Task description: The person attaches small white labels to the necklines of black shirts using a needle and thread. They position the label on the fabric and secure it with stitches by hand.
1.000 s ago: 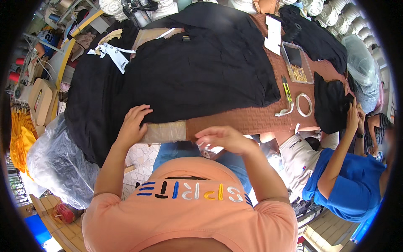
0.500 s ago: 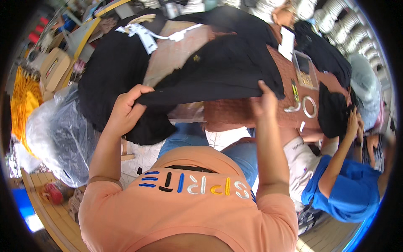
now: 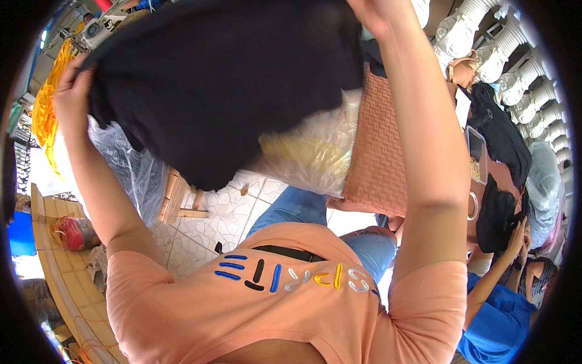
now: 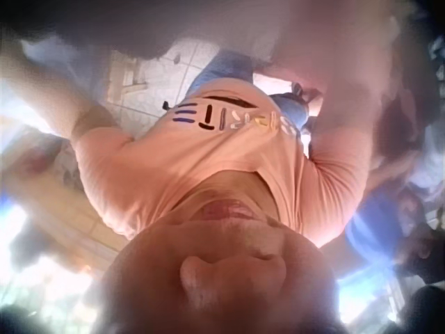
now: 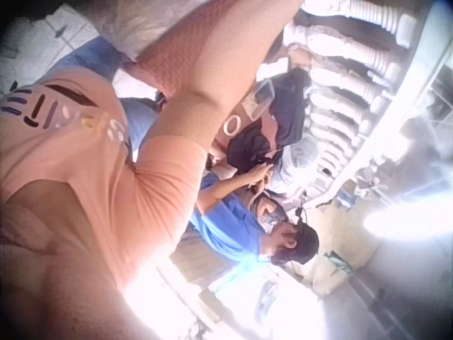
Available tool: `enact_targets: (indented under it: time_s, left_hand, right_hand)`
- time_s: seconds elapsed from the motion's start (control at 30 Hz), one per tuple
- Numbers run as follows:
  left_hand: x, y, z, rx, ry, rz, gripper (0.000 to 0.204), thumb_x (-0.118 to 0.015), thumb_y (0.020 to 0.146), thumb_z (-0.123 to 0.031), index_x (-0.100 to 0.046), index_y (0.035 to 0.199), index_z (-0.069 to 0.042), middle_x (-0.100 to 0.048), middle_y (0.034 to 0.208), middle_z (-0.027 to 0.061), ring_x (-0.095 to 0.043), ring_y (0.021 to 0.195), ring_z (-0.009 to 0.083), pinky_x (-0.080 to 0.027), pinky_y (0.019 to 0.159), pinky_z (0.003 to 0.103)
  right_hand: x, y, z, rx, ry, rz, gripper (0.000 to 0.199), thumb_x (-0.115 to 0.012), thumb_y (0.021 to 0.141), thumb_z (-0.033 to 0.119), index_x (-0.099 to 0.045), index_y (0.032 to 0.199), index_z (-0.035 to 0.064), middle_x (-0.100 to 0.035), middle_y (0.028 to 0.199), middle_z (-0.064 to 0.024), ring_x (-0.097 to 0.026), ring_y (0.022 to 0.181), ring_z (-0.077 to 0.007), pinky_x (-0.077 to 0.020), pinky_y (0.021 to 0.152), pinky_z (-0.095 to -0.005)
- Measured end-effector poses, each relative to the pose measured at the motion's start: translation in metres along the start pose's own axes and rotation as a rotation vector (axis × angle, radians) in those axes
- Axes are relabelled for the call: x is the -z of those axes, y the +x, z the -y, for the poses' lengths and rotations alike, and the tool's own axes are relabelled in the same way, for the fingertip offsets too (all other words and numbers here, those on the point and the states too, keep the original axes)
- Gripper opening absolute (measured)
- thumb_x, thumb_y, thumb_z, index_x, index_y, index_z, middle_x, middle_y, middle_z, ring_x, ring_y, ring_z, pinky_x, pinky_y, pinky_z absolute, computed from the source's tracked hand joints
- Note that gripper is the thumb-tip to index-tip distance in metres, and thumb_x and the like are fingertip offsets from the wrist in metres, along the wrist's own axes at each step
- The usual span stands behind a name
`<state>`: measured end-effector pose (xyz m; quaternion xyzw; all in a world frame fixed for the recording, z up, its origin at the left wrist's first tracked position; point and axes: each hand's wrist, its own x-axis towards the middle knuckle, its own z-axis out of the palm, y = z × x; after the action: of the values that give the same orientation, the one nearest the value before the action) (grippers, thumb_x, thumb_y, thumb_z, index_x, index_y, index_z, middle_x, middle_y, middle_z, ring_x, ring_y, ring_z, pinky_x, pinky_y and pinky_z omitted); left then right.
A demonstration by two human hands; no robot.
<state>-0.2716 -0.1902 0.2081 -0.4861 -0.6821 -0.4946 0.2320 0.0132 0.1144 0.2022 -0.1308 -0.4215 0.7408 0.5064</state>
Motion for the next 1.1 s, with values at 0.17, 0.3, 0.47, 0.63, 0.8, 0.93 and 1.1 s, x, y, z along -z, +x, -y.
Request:
enact_targets:
  time_s: [0.17, 0.3, 0.47, 0.63, 0.8, 0.93, 1.1]
  left_hand:
    - [0.033, 0.042, -0.008, -0.256, 0.177, -0.282, 0.022, -0.067, 0.083, -0.012, -0.068, 0.104, -0.006, -0.068, 0.098, 0.0039, -0.061, 0.090, 0.0096, -0.046, 0.082, 0.023]
    - [0.007, -0.014, -0.024, -0.014, 0.330, -0.075, 0.023, -0.066, 0.073, -0.007, -0.067, 0.096, -0.005, -0.067, 0.090, 0.0038, -0.062, 0.086, 0.0125, -0.047, 0.080, 0.026]
    - [-0.105, -0.119, -0.011, 0.102, 0.069, 0.380, 0.021, -0.078, 0.065, -0.007, -0.065, 0.082, -0.003, -0.062, 0.077, 0.0087, -0.062, 0.070, 0.0235, -0.049, 0.064, 0.032]
    - [-0.140, -0.167, -0.001, 0.132, 0.019, 0.530, 0.021, -0.076, 0.066, -0.002, -0.066, 0.085, -0.002, -0.063, 0.078, 0.0101, -0.063, 0.069, 0.0243, -0.050, 0.061, 0.030]
    - [-0.125, -0.153, -0.008, 0.047, -0.053, 0.518, 0.022, -0.076, 0.064, 0.001, -0.067, 0.084, -0.002, -0.063, 0.077, 0.0089, -0.063, 0.067, 0.0223, -0.049, 0.058, 0.029]
    - [-0.113, -0.134, -0.019, -0.074, -0.013, 0.758, 0.021, -0.077, 0.066, -0.009, -0.068, 0.084, -0.004, -0.063, 0.077, 0.0084, -0.062, 0.068, 0.0208, -0.050, 0.060, 0.029]
    - [-0.134, -0.096, -0.028, -0.155, -0.044, 0.806, 0.024, -0.075, 0.071, -0.020, -0.067, 0.088, -0.005, -0.064, 0.085, 0.0098, -0.062, 0.082, 0.0286, -0.050, 0.072, 0.035]
  right_hand:
    - [-0.054, 0.102, -0.008, 0.089, 0.062, 0.319, 0.022, -0.049, 0.088, -0.001, -0.045, 0.108, -0.0094, -0.057, 0.099, -0.0173, -0.060, 0.090, -0.0254, -0.0544, 0.078, -0.0322]
    - [-0.051, 0.147, -0.073, 0.021, 0.037, 0.359, 0.020, -0.052, 0.086, -0.002, -0.051, 0.106, -0.0009, -0.061, 0.098, -0.0114, -0.063, 0.086, -0.0247, -0.0542, 0.077, -0.0371]
    - [0.032, 0.155, -0.188, -0.300, -0.262, 0.104, 0.080, -0.058, 0.088, 0.004, -0.002, 0.145, 0.0023, -0.053, 0.121, -0.0158, -0.058, 0.103, -0.0241, -0.0534, 0.081, -0.0340]
    - [0.104, 0.135, -0.206, -0.505, -0.504, -0.030, 0.051, -0.048, 0.090, 0.002, -0.030, 0.138, 0.0040, -0.060, 0.114, -0.0155, -0.063, 0.100, -0.0248, -0.0527, 0.082, -0.0316]
    - [0.147, 0.132, -0.121, -0.412, -0.994, 0.194, 0.033, -0.046, 0.091, 0.009, -0.053, 0.123, 0.0064, -0.063, 0.106, -0.0068, -0.061, 0.086, -0.0134, -0.0484, 0.073, -0.0256]
    - [0.205, 0.106, -0.059, -0.467, -1.268, 0.363, 0.032, -0.051, 0.089, 0.010, -0.056, 0.119, 0.0039, -0.064, 0.098, -0.0053, -0.060, 0.079, -0.0121, -0.0474, 0.071, -0.0251]
    - [0.250, 0.016, -0.040, -0.176, -1.500, 0.320, 0.027, -0.063, 0.082, 0.011, -0.062, 0.106, -0.0012, -0.067, 0.089, -0.0113, -0.062, 0.079, -0.0190, -0.0487, 0.075, -0.0329]
